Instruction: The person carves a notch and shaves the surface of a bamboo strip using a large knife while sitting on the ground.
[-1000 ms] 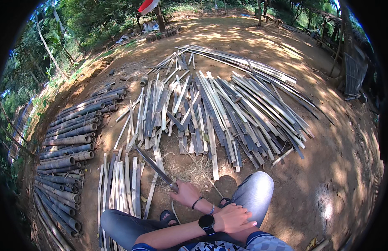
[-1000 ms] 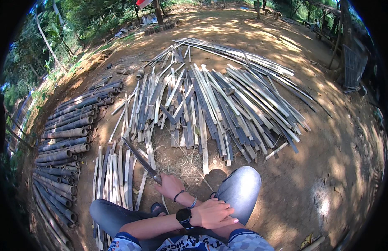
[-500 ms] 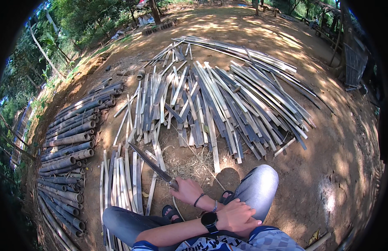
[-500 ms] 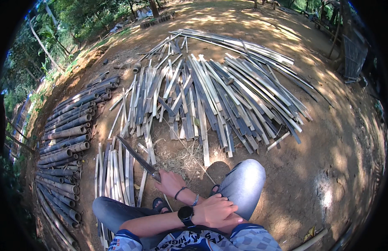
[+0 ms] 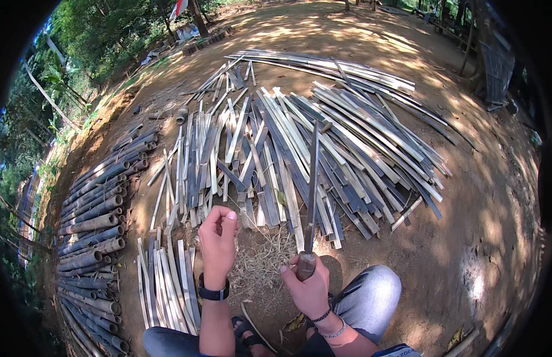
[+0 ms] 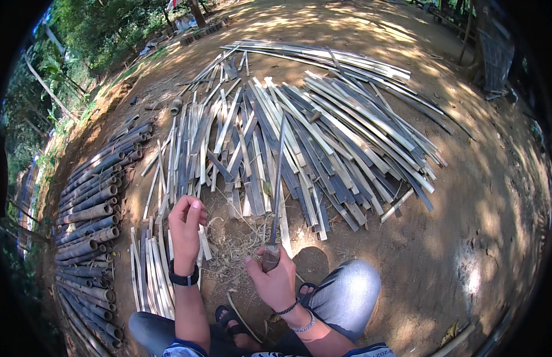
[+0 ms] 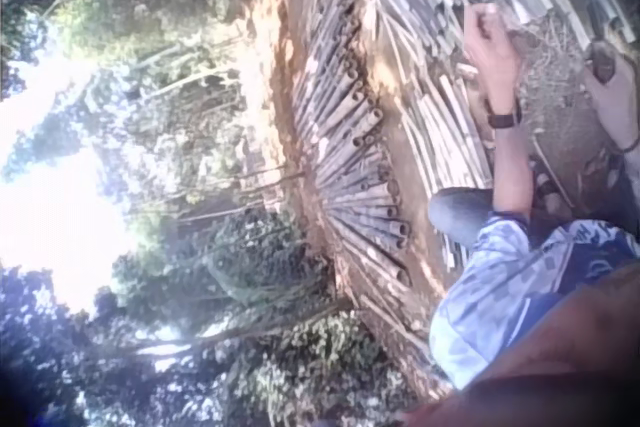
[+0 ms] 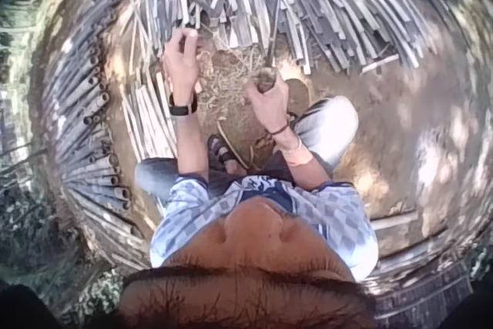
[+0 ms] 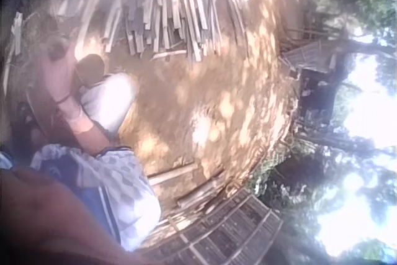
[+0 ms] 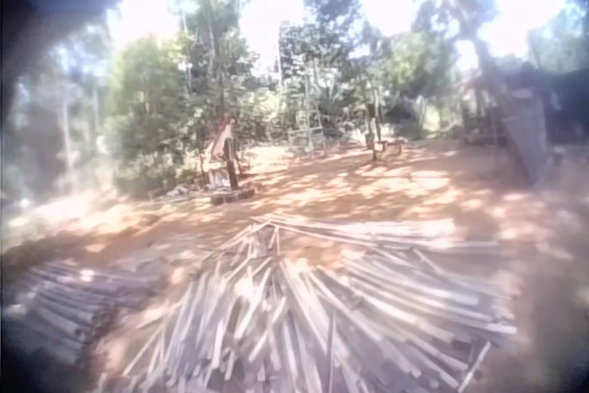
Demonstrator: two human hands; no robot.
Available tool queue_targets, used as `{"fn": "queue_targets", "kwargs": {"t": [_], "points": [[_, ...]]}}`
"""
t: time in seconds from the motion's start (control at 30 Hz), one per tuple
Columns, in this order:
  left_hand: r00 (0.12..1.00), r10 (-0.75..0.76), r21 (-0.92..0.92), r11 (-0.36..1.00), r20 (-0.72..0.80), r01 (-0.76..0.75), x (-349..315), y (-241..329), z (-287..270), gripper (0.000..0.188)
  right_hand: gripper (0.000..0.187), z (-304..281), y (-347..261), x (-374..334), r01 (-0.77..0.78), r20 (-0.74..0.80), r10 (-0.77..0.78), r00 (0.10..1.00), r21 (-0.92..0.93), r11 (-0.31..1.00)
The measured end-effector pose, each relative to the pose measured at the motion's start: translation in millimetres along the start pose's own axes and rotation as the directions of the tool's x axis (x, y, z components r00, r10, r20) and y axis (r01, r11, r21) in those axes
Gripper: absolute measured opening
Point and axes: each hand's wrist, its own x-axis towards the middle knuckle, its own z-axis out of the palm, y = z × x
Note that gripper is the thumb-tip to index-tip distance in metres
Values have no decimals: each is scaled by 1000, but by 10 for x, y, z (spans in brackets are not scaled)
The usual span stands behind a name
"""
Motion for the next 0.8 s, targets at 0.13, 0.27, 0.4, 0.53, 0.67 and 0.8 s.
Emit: {"fn": "queue_targets", "kwargs": {"t": [0.13,0.27,0.4,0.53,0.67,0.8], "points": [[994,-109,475,874,-8,100,577,-1574,743,18,22,-164,66,98,-129,-72,169,983,388,913],[893,161,552,736,421,-392,772,-2450,1992,35,9,-207,172,235,12,-149,-4,989,54,998],[728,115,581,524,676,-623,1064,-3082,2652,49,20,-168,234,329,-125,-73,140,988,171,977],[732,-75,684,432,677,-588,1147,-3327,2983,48,22,-151,338,442,-220,-115,263,958,293,930],[697,40,631,390,716,-671,1134,-3634,3046,44,21,-195,250,572,-316,-122,372,920,329,890],[726,79,622,460,683,-634,1280,-3866,3007,31,21,-182,375,586,-300,-104,357,928,360,884]]}}
